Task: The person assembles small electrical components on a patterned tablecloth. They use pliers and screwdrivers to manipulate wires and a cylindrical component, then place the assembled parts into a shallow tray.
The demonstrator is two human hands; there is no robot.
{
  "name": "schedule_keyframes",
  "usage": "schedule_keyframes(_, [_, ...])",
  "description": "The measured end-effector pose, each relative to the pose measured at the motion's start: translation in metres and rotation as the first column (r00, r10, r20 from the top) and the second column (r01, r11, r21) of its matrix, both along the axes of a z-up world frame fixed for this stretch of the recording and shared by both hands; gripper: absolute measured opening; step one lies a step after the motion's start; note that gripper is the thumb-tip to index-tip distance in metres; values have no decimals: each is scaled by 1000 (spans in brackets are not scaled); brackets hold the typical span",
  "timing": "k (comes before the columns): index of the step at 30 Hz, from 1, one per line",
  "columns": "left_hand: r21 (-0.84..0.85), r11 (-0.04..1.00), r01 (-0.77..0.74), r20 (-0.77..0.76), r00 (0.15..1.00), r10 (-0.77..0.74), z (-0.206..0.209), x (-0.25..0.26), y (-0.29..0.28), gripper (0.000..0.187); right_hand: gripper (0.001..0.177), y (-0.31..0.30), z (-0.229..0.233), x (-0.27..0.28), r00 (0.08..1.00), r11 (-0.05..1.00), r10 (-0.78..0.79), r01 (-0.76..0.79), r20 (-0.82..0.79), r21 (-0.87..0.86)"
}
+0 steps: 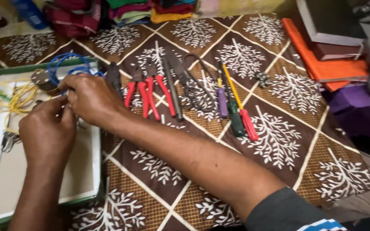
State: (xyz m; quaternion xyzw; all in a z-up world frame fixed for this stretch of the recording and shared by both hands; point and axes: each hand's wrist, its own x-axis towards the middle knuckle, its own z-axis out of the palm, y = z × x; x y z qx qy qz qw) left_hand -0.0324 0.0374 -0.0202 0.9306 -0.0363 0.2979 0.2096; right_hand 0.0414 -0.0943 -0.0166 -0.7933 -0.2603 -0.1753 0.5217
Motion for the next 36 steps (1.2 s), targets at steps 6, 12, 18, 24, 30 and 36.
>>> schedule_keyframes(6, [7,998,63,-45,997,-63,27,3,-55,20,19,-68,15,-15,996,1000,-12,12,84,3])
schedule_keyframes(12, [-75,967,243,-19,969,-245,41,10,-136,20,17,-153,23,-21,996,993,-67,72,62,-89])
schedule_keyframes(18, [-148,921,360,11,932,-363,33,27,-220,17,18,-239,22,-27,977,975,-197,203,77,-85])
schedule_keyframes(24, [-172,876,450,56,893,-447,17,41,-291,17,17,-309,18,-29,946,933,-323,321,14,-161])
schedule_keyframes(30, [-211,843,496,-16,860,-510,6,54,-344,12,18,-367,7,-25,939,914,-345,337,7,-226])
schedule_keyframes(36, [-210,793,571,-4,811,-585,-12,63,-383,13,17,-420,3,-16,883,825,-468,423,-34,-375])
